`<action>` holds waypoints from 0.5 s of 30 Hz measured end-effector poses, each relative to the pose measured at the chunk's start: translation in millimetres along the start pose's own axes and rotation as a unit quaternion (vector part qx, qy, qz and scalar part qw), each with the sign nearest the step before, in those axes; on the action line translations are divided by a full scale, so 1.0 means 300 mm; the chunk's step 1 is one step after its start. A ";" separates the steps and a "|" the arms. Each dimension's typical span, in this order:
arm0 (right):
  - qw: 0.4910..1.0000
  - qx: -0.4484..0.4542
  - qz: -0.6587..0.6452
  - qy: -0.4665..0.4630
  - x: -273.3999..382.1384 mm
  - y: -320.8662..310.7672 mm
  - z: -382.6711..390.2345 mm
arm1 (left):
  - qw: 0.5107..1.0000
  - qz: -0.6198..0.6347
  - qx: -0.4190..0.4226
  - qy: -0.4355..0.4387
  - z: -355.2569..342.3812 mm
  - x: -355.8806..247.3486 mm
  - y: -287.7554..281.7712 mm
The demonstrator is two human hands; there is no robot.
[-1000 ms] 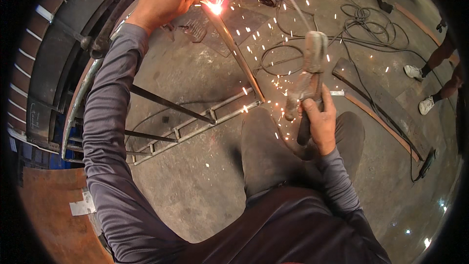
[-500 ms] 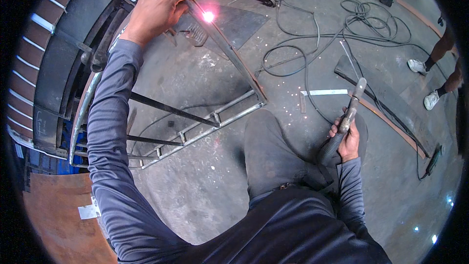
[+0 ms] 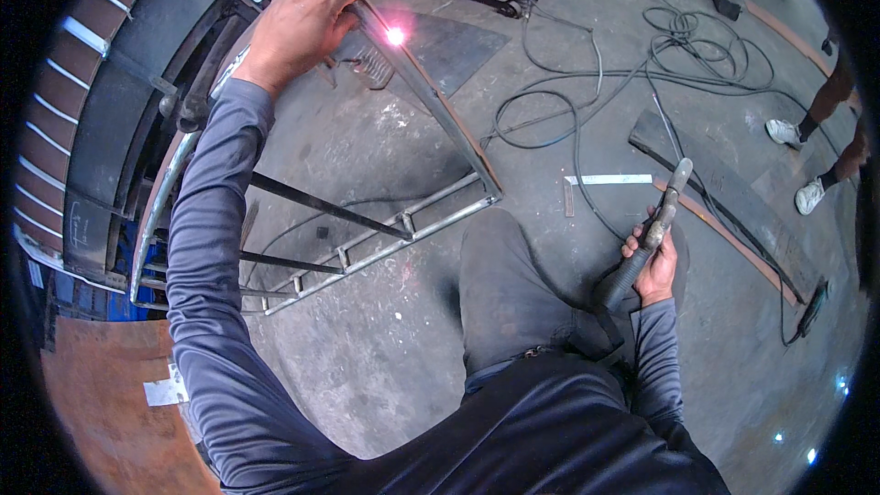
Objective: The person positions a large metal sheet against a metal frame and welds it in place using a welding torch. They reposition the sheet and continue welding along the edges to secure it to the frame.
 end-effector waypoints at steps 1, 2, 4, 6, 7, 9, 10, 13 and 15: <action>1.000 -0.007 0.002 0.000 -0.003 -0.007 0.000 | 1.000 -0.004 -0.017 0.007 -0.002 -0.009 -0.006; 1.000 -0.004 0.004 0.004 -0.005 -0.009 -0.002 | 1.000 0.002 -0.009 -0.003 -0.005 -0.009 -0.004; 1.000 0.000 0.008 0.011 -0.016 -0.011 -0.006 | 1.000 0.014 0.005 -0.022 -0.013 -0.009 -0.008; 1.000 0.001 0.014 0.011 -0.016 -0.001 0.004 | 0.999 -0.003 0.023 -0.046 -0.014 -0.001 0.008; 1.000 -0.001 0.015 0.013 -0.018 0.004 0.008 | 0.998 -0.012 0.032 -0.058 -0.013 0.004 0.019; 0.999 0.000 0.033 0.008 -0.017 0.016 0.016 | 0.999 0.006 0.000 -0.054 -0.008 0.004 0.010; 0.999 0.002 0.034 0.004 -0.009 0.020 0.019 | 0.998 0.015 -0.016 -0.051 -0.004 0.005 0.005; 1.000 0.000 0.031 -0.003 -0.016 0.027 0.037 | 0.993 -0.006 0.073 -0.095 -0.002 0.011 0.039; 1.000 -0.004 0.030 -0.008 -0.012 0.031 0.044 | 0.997 -0.037 0.013 -0.062 -0.001 -0.031 -0.003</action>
Point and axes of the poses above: each hand's wrist, its own z-axis away from the middle knuckle, its own y-axis out of the palm, x = y × z, the point moved 9 cm from there along -z, towards the middle knuckle, and after that the axes turned 13 degrees about z, right-handed, at the moved point
